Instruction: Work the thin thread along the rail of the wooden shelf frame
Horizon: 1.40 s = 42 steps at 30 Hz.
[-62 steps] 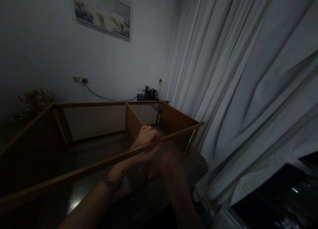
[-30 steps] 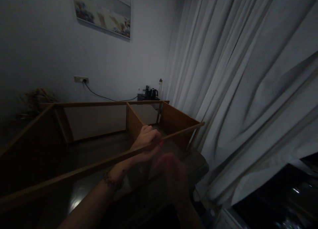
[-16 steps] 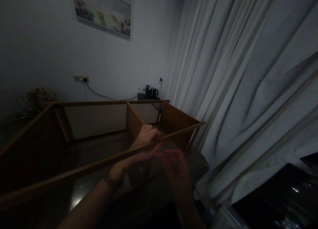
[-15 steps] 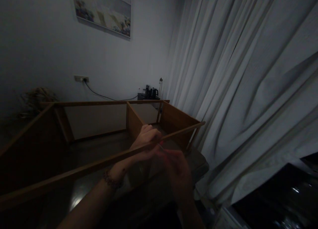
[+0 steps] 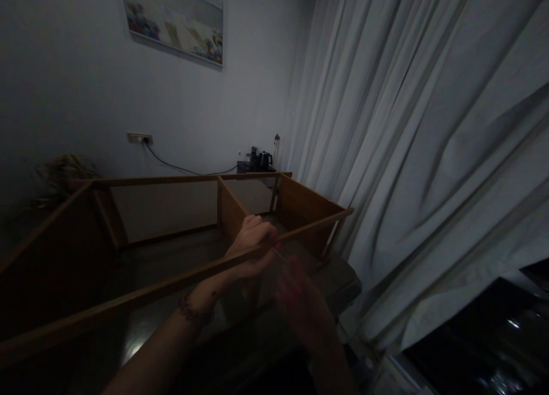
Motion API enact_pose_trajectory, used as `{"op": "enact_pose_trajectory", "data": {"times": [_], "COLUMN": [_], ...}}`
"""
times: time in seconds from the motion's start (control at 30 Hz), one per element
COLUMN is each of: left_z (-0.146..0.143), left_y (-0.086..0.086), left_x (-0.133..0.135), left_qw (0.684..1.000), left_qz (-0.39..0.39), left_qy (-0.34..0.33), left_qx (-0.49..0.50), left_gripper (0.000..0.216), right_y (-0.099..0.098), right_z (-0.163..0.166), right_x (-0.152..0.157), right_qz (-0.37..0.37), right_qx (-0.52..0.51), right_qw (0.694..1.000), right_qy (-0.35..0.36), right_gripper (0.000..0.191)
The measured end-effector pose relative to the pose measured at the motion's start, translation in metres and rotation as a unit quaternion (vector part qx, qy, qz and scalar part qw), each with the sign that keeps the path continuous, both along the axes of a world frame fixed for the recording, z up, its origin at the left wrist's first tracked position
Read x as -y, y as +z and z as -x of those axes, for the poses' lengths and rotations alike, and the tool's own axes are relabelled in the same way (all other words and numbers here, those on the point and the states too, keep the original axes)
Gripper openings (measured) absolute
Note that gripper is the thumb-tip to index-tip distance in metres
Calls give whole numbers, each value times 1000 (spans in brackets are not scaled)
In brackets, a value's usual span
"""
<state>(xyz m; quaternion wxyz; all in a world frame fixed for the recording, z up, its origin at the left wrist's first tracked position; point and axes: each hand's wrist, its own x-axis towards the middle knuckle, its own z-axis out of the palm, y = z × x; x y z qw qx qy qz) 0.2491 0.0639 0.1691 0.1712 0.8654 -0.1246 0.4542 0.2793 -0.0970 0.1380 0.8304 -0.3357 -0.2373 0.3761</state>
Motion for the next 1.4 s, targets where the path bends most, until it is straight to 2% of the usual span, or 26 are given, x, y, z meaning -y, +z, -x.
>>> {"op": "enact_pose_trajectory", "data": {"times": [0.07,0.17,0.23,0.3,0.37,0.4,0.43,0.5,0.53,0.57,0.6,0.63,0.67,0.73,0.8,0.83,0.97,1.07,1.17,1.33,1.4], "left_z": [-1,-2,-1,0,1,1,1,-1,-2,-2,-3,-3,-3,-2,-1,-1,0,-1,0,1,1], "left_y": [-1,-2,-2,-2,-1,-1,-1,-2,-2,-3,-3,-4,-4,-4,-4,-3,-2,-2,-2,-1,-1], "left_x": [-1,-2,-2,-1,-1,-2,-2,-4,-5,-5,-6,-6,-5,-4,-3,-2,-2,-3,-3,-1,-1], "left_qw": [1000,1000,1000,1000,1000,1000,1000,1000,1000,1000,1000,1000,1000,1000,1000,1000,1000,1000,1000,1000,1000], "left_qz": [-1,3,5,6,6,4,1,-3,-4,-4,-4,-4,-3,2,7,9,4,-1,5,11,9], "left_qy": [1,2,6,8,5,1,-4,-11,-14,-15,-13,-10,-6,4,8,8,9,7,14,10,5], "left_qx": [1,6,2,-4,-9,-9,-10,-7,-4,-1,0,1,-1,-8,-9,-9,-10,-14,-20,-14,-10], "left_gripper": [4,4,5,6,5,5,4,5,6,6,6,5,5,4,4,5,5,4,4,3,2], "right_y": [7,13,15,16,19,21,22,24,24,24,23,22,21,18,15,14,14,16,20,25,24], "right_z": [8,12,11,9,7,6,5,2,0,-2,-4,-5,-6,-6,-5,-4,-1,-1,-3,-2,-1], "right_x": [-1,-3,-5,-6,-5,-4,-2,1,2,3,4,4,4,3,3,4,7,8,7,8,11], "right_qz": [-25,-18,4,36,85,109,126,129,117,100,85,77,74,81,106,120,138,117,112,118,125], "right_qx": [-79,-92,-38,63,218,316,423,624,695,738,750,733,692,587,510,486,407,375,370,357,371], "right_qw": [996,996,996,986,945,901,836,664,584,530,512,531,577,687,767,793,870,899,905,912,905], "right_qy": [42,-9,-80,-151,-230,-278,-326,-393,-403,-406,-410,-418,-428,-420,-376,-347,-241,-192,-177,-164,-166], "right_gripper": [25,26,24,20,16,16,17,23,26,29,31,33,34,28,12,5,15,25,32,19,12]}}
